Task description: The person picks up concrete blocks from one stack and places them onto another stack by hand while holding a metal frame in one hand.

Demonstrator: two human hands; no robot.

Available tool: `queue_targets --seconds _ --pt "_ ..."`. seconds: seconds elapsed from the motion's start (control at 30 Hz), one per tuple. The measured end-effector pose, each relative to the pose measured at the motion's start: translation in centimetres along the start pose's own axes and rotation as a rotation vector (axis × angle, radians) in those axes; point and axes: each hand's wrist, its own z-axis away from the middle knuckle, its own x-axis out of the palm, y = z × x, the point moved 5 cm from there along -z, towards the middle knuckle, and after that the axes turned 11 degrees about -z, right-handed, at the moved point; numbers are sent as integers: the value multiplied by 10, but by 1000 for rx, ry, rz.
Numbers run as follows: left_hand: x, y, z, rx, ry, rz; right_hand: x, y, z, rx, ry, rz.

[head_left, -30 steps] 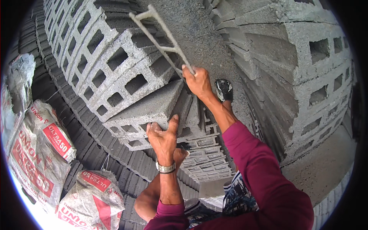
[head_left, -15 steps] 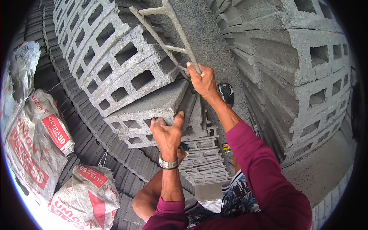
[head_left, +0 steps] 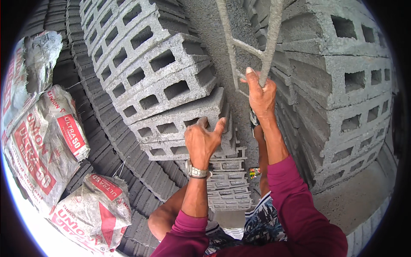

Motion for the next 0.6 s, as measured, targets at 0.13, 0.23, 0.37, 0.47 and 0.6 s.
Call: queue_targets --seconds 0.13,0.23,0.37,0.47,0.6 --pt "-69 10 -23 56 530 67 0 -4 1 125 -10 91" --pt "-51 18 -73 104 555 -222 12 -8 2 60 -5 -3" --pt "-35 17 -106 -221 257 -97 9 -16 2 84 -19 31" --pt "-26 8 -108 -253 221 49 6 -13 6 123 -27 78" --pt "-21 -8 -81 -233 200 78 16 -18 -11 16 -21 62"
